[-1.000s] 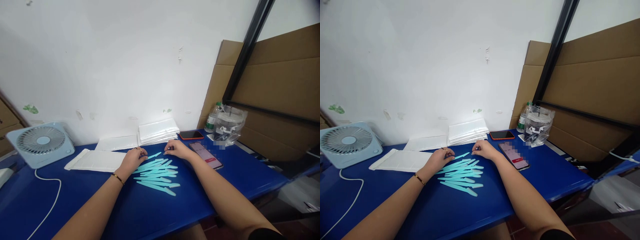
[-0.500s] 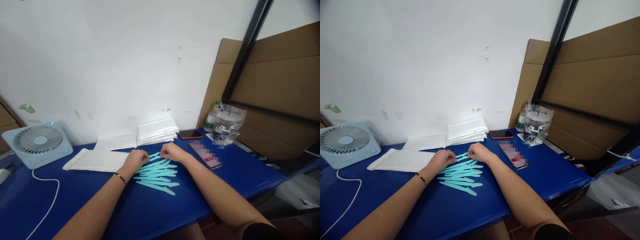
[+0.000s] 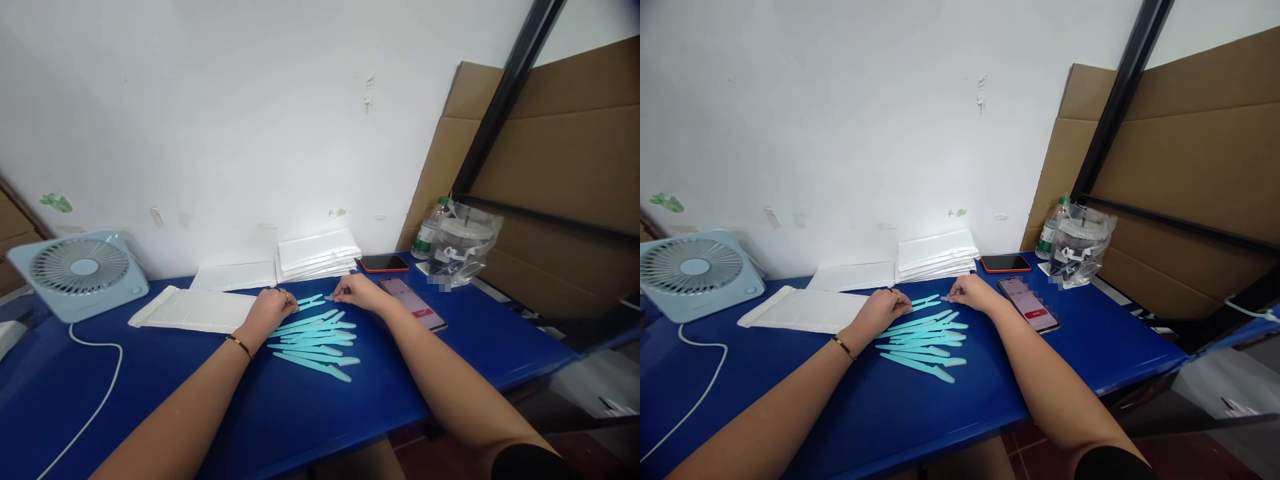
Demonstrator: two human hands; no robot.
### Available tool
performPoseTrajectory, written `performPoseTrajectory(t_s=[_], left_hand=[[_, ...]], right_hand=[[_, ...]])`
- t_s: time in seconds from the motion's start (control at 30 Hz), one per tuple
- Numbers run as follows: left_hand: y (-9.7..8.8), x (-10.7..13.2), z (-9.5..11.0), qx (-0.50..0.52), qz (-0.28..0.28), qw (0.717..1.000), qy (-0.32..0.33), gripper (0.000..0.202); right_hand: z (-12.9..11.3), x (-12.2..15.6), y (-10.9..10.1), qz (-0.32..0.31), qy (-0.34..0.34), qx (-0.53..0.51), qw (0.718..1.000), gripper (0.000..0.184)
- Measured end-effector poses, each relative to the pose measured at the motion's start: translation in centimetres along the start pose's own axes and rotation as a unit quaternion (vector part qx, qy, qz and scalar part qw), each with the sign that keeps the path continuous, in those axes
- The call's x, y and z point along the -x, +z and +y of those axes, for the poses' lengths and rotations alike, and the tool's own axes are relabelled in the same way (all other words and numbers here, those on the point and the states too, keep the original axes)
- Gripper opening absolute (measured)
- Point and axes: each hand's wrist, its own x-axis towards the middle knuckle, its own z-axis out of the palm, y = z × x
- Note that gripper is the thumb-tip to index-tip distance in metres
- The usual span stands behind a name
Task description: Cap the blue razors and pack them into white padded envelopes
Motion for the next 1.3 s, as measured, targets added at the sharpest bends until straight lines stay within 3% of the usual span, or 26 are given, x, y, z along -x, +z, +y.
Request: performPoseTrajectory(t_s=[0.1, 0.2, 0.33, 0.5, 0.7, 0.83, 0.93, 1.07, 1.17, 1.3], left_hand=[[-0.3, 0.4, 0.4, 0.014, 0.005, 1.0, 0.005, 0.023], [-0.3, 0.6, 1.0, 0.039, -0.032, 0.999, 0.005, 0.025], [0.1, 0.6, 1.5, 0.042, -0.067, 0.997, -0.007, 0.019], [0.2, 0.4, 1.3, 0.034, -0.058, 0.998, -0.018, 0.016], [-0.1, 0.1, 0.1, 0.009, -0.031, 0.998, -0.051, 0.015], [-0.5, 0.3, 0.2, 0.007, -0.013, 0.999, -0.045, 0.02], [-1.2, 0.9, 0.6, 0.025, -0.07, 0.997, -0.028, 0.023], [-2.0, 1.6, 0.9, 0.054, -0.156, 0.986, -0.019, 0.028], [-2.0, 1.5, 0.7, 0.043, -0.143, 0.988, -0.025, 0.027], [-1.3, 0.7, 0.1, 0.029, -0.075, 0.995, -0.064, 0.026]], right_hand=[[-0.8, 0.3, -0.1, -0.015, -0.039, -0.036, 0.998, 0.015], [-1.4, 0.4, 0.3, -0.058, -0.048, -0.042, 0.996, 0.016], [-1.7, 0.2, 0.9, -0.082, -0.026, -0.054, 0.995, 0.015], [-1.4, 0.2, 0.4, -0.114, 0.021, -0.075, 0.99, 0.021], [-0.2, 0.2, -0.8, -0.025, 0.093, -0.05, 0.994, 0.022], [-2.0, 0.3, -0.2, -0.004, 0.034, -0.035, 0.999, 0.016], [-4.2, 0.1, 1.1, -0.05, -0.026, -0.042, 0.998, 0.016], [-5.5, -0.2, 2.3, -0.102, -0.024, -0.033, 0.994, 0.014], [-4.9, -0.2, 2.0, -0.111, -0.015, -0.036, 0.993, 0.014], [-2.7, 0.0, 0.2, -0.055, 0.028, -0.03, 0.998, 0.014]])
